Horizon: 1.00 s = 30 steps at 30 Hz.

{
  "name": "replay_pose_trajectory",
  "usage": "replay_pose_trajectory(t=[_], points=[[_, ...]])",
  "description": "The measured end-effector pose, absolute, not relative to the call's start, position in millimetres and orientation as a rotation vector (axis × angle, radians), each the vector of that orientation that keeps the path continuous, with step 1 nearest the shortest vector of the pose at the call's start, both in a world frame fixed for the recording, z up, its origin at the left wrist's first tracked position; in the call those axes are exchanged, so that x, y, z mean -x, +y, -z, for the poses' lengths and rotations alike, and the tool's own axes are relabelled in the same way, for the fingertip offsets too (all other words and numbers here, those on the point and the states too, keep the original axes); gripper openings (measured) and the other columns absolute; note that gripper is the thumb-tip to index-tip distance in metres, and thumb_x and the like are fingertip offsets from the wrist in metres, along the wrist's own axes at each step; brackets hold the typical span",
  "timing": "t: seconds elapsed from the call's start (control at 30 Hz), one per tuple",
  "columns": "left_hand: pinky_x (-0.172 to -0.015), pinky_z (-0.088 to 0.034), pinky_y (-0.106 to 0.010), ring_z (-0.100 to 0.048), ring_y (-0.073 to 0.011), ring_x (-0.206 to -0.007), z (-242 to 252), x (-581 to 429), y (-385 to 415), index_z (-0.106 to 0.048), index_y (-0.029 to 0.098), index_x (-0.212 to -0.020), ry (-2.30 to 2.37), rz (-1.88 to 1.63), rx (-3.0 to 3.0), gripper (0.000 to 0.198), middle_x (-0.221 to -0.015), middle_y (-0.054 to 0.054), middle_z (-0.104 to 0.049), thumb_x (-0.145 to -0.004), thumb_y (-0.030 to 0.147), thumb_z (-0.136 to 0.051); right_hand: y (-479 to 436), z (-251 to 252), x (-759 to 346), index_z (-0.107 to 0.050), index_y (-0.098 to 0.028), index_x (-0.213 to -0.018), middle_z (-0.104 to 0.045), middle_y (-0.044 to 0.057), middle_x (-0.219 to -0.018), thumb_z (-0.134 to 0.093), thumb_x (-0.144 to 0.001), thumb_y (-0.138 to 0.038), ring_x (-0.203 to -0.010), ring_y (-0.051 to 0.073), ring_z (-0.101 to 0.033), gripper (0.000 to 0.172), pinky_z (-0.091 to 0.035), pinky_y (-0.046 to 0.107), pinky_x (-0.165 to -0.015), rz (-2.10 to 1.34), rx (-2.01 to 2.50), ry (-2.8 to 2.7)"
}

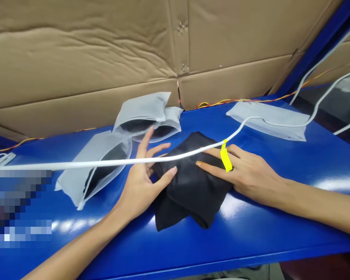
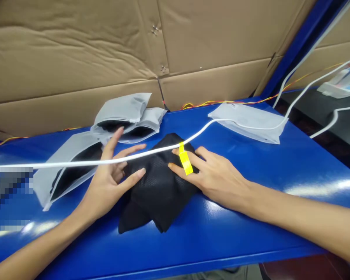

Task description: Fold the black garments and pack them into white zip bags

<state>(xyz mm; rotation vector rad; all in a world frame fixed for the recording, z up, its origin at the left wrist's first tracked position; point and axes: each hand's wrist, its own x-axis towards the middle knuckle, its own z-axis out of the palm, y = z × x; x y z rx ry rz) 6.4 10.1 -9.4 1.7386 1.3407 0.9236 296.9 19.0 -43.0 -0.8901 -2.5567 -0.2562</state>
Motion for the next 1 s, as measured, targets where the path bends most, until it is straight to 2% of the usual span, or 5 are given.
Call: replay_pose_trajectory(t=[0.23,0.53,0.7,0.87,1.0], points=[[-0.079,-0.065,-0.029,-0.073,-0.0229,-0.117,8,-10,11,-0.032,0.035,-0.162,1.314,-0.976,-1.743,0.075,-0.151,-0.012,-0.061,-0.095,0.027,-0.063,28,38,-303,-0.065,-0.025,-0.135,-0.064,0.015,-0.138,-0.054,-0.082,0.0,-0.101,0.026,-0.073,0.059,-0.064,0.038,-0.073,-0.073,0.97,-2.234],[-0.111,-0.058,-0.045,-0.052,-0.029,-0.15,7,-6,8,-0.055,0.028,-0.149,1.317,-0.847,-2.246,0.057,-0.158,-0.012,-0.054,-0.095,0.007,-0.051,28,42,-303,-0.068,-0.023,-0.129,-0.073,0.01,-0.129,-0.054,-0.1,-0.003,-0.108,0.026,-0.064,0.037,-0.061,0.043,-0.092,0.157,0.714,-2.362],[-0.134,-0.023,-0.066,-0.022,-0.0298,-0.167,4,4,13,-0.065,0.031,-0.143,0.933,-0.64,-2.947,0.063,-0.169,-0.005,-0.046,-0.096,-0.007,-0.045,30,42,-308,-0.063,-0.019,-0.143,-0.076,0.01,-0.126,-0.051,-0.105,-0.008,-0.106,0.027,-0.066,0.042,-0.062,0.041,-0.09,0.226,0.626,-2.482],[-0.136,-0.029,-0.047,-0.043,-0.0196,-0.158,-4,12,21,-0.055,0.022,-0.155,0.619,-0.167,-2.992,0.062,-0.162,-0.003,-0.058,-0.1,-0.001,-0.038,39,45,-310,-0.073,-0.026,-0.131,-0.077,0.007,-0.127,-0.049,-0.102,-0.008,-0.103,0.027,-0.068,0.041,-0.063,0.047,-0.09,0.187,0.628,-2.478],[-0.134,-0.025,-0.061,-0.034,-0.0288,-0.163,-9,13,19,-0.044,0.022,-0.164,0.574,-0.109,-2.852,0.056,-0.171,-0.011,-0.044,-0.109,0.031,-0.047,46,40,-316,-0.077,-0.024,-0.122,-0.075,0.011,-0.133,-0.057,-0.096,-0.017,-0.114,0.031,-0.068,0.034,-0.06,0.053,-0.098,-0.205,0.638,-2.397]])
